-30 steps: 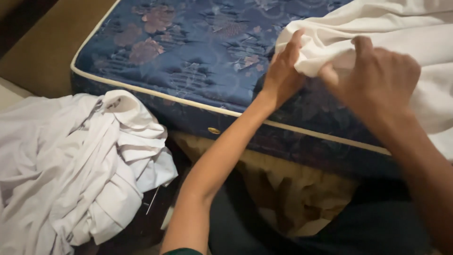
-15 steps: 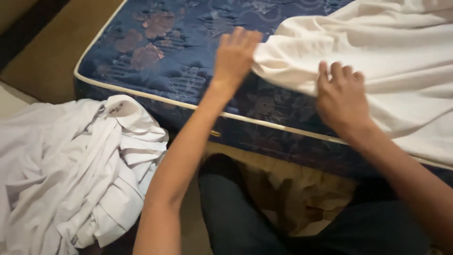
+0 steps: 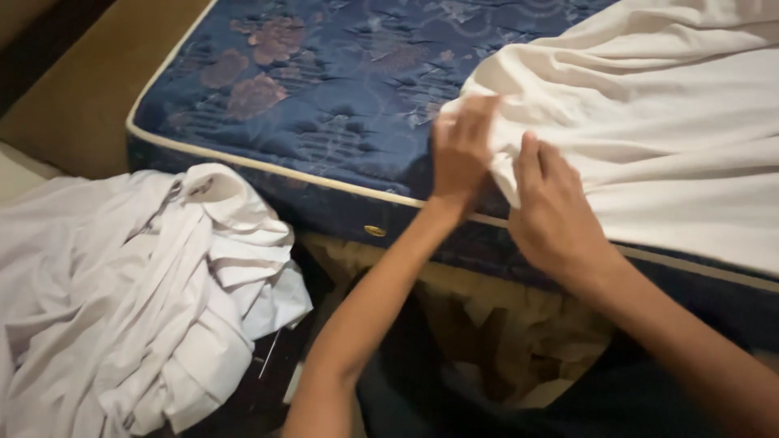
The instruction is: The person spreads a white sheet over a blue floral mattress, smoothing it out and tucking the edges under the mattress by hand. The person moves around the bed to adjust the sheet on different sides.
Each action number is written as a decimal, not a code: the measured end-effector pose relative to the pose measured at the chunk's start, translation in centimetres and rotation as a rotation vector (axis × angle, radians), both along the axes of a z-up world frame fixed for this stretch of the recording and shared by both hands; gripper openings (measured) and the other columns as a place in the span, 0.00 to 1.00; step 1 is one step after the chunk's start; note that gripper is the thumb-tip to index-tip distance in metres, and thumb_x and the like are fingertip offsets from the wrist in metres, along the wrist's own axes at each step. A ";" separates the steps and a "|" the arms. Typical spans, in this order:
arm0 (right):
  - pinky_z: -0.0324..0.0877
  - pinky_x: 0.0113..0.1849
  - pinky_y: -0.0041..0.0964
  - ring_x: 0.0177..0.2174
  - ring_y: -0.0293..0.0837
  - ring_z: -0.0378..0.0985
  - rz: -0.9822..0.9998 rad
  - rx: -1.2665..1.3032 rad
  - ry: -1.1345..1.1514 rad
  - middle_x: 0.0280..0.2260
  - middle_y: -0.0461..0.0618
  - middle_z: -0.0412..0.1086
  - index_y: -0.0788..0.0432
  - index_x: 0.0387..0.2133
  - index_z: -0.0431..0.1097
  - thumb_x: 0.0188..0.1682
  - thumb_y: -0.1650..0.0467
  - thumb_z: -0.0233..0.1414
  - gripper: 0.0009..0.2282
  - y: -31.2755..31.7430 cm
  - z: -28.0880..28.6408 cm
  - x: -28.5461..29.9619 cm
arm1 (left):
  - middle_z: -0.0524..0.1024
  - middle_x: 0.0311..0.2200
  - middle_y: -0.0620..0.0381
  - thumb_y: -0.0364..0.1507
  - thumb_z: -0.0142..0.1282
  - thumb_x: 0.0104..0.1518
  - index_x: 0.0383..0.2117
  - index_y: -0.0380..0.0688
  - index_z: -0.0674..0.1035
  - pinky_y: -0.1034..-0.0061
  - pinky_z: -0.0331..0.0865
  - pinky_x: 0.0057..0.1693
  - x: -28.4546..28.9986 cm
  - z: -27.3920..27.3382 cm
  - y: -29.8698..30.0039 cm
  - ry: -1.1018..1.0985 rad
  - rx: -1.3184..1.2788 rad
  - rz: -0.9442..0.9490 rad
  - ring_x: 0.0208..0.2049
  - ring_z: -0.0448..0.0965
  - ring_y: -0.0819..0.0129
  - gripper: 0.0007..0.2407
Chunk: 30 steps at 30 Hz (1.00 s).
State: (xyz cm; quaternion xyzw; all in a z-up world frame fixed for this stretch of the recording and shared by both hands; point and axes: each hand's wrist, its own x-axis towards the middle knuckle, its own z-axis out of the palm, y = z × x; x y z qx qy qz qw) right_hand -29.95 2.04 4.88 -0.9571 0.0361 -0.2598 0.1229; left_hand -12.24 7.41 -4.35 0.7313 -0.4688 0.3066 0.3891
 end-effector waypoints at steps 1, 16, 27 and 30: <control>0.63 0.52 0.56 0.49 0.70 0.65 -0.019 0.011 0.025 0.51 0.74 0.63 0.80 0.62 0.53 0.37 0.80 0.47 0.33 0.1 -0.2 -0.6 | 0.69 0.60 0.52 0.27 0.52 0.64 0.62 0.44 0.68 0.55 0.58 0.67 1.7 -1.1 -0.8 -0.029 -0.050 0.103 0.68 0.67 0.56 0.19; 0.58 0.56 0.59 0.58 0.67 0.63 0.071 -0.167 0.070 0.57 0.70 0.65 0.71 0.56 0.64 0.42 0.81 0.46 0.24 1.1 0.5 1.6 | 0.68 0.54 0.51 0.27 0.56 0.65 0.58 0.47 0.72 0.47 0.59 0.65 9.8 7.9 14.1 -0.541 0.091 0.395 0.61 0.66 0.50 0.15; 0.71 0.45 0.51 0.46 0.62 0.74 -0.005 0.014 0.405 0.54 0.62 0.68 0.62 0.58 0.64 0.36 0.79 0.50 0.29 2.3 1.0 -4.2 | 0.68 0.54 0.56 0.26 0.57 0.61 0.57 0.51 0.73 0.51 0.60 0.63 15.1 2.2 8.9 -0.331 0.101 0.403 0.58 0.68 0.57 0.17; 0.74 0.43 0.49 0.43 0.59 0.76 -0.045 0.045 0.486 0.54 0.57 0.70 0.56 0.60 0.64 0.38 0.78 0.51 0.30 2.5 1.9 -5.6 | 0.68 0.53 0.56 0.26 0.57 0.60 0.56 0.53 0.74 0.53 0.61 0.62 18.0 2.9 11.6 -0.424 0.128 0.443 0.58 0.68 0.57 0.17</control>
